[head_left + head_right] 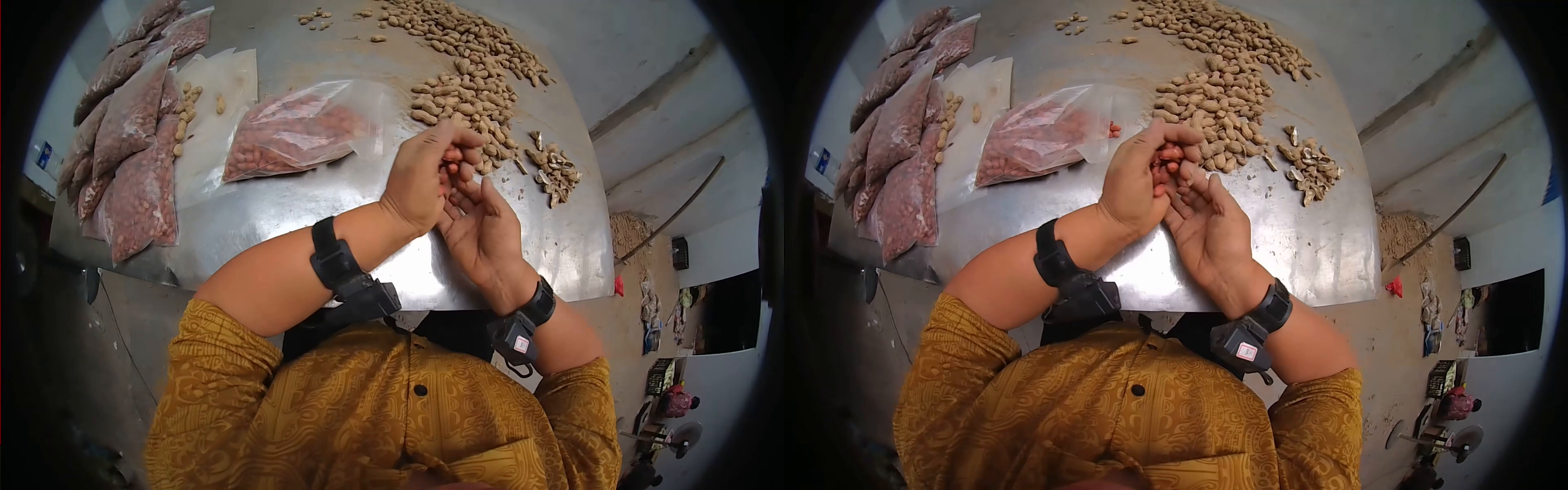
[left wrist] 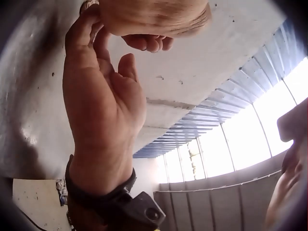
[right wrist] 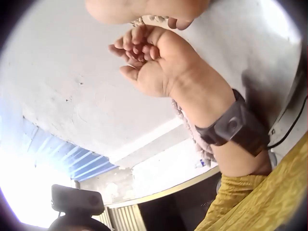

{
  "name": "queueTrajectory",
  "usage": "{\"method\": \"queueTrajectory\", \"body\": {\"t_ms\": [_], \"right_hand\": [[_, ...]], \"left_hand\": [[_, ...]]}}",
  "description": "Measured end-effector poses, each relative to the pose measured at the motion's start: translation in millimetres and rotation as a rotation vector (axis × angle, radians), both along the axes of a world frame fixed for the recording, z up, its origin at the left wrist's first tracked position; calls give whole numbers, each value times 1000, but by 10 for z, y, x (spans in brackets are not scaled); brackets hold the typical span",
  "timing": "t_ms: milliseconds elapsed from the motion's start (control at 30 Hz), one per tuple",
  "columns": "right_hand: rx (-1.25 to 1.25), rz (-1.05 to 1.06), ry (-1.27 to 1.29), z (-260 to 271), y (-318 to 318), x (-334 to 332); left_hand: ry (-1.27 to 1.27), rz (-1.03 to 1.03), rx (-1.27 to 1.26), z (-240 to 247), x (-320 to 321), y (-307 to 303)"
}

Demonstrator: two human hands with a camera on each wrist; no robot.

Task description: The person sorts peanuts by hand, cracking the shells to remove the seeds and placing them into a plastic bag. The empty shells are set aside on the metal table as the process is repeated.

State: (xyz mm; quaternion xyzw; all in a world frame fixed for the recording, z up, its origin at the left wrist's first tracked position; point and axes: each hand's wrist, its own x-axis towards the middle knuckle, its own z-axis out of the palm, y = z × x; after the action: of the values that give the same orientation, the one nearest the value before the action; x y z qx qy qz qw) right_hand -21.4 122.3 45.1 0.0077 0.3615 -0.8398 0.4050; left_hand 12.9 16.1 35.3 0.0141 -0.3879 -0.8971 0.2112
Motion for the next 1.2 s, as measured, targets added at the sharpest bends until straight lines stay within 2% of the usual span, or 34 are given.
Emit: {"method": "queueTrajectory", "body": {"t_ms": [67, 100, 200, 300, 400, 433, 600, 667, 733, 767, 867, 967, 1067, 1167, 1200], "right_hand": [[-175, -44, 4, -35, -78, 76], [-183, -32, -4, -36, -103, 93], [-202, -19, -20, -9, -144, 99], [-270, -14, -129, -67, -196, 75], [-204, -21, -117, 92, -253, 177], [-236, -11, -118, 28, -249, 143], [-376, -7, -125, -154, -206, -31], [-385, -102, -95, -41, -208, -4], [-395, -192, -22, 64, -192, -23], [-402, -234, 30, 79, -189, -42], [-394, -328, 206, 204, -188, -37], [-361, -410, 406, 322, -196, -9], [-395, -382, 608, 310, -149, -29], [-399, -331, 665, 328, -96, 2], [-385, -338, 712, 334, -99, 4]], "left_hand": [[-3, 78, -326, 94, 73, 65], [15, 70, -355, 87, 68, 60], [-65, 4, -279, 126, 103, -18], [103, 92, -322, 64, 25, -41], [199, 139, -283, 92, 29, -68], [260, 204, -376, 58, 3, -84], [229, 278, -469, 174, 151, -16], [182, 325, -342, 191, 107, 47], [99, 367, -77, 176, 14, 131], [56, 306, 124, 151, -18, 182], [-12, 131, 416, 272, 22, 201], [-23, 25, 528, 290, 62, 247], [71, -86, 572, 242, 94, 257], [114, -192, 589, 127, 114, 236], [215, -281, 657, 52, 94, 214]]}}
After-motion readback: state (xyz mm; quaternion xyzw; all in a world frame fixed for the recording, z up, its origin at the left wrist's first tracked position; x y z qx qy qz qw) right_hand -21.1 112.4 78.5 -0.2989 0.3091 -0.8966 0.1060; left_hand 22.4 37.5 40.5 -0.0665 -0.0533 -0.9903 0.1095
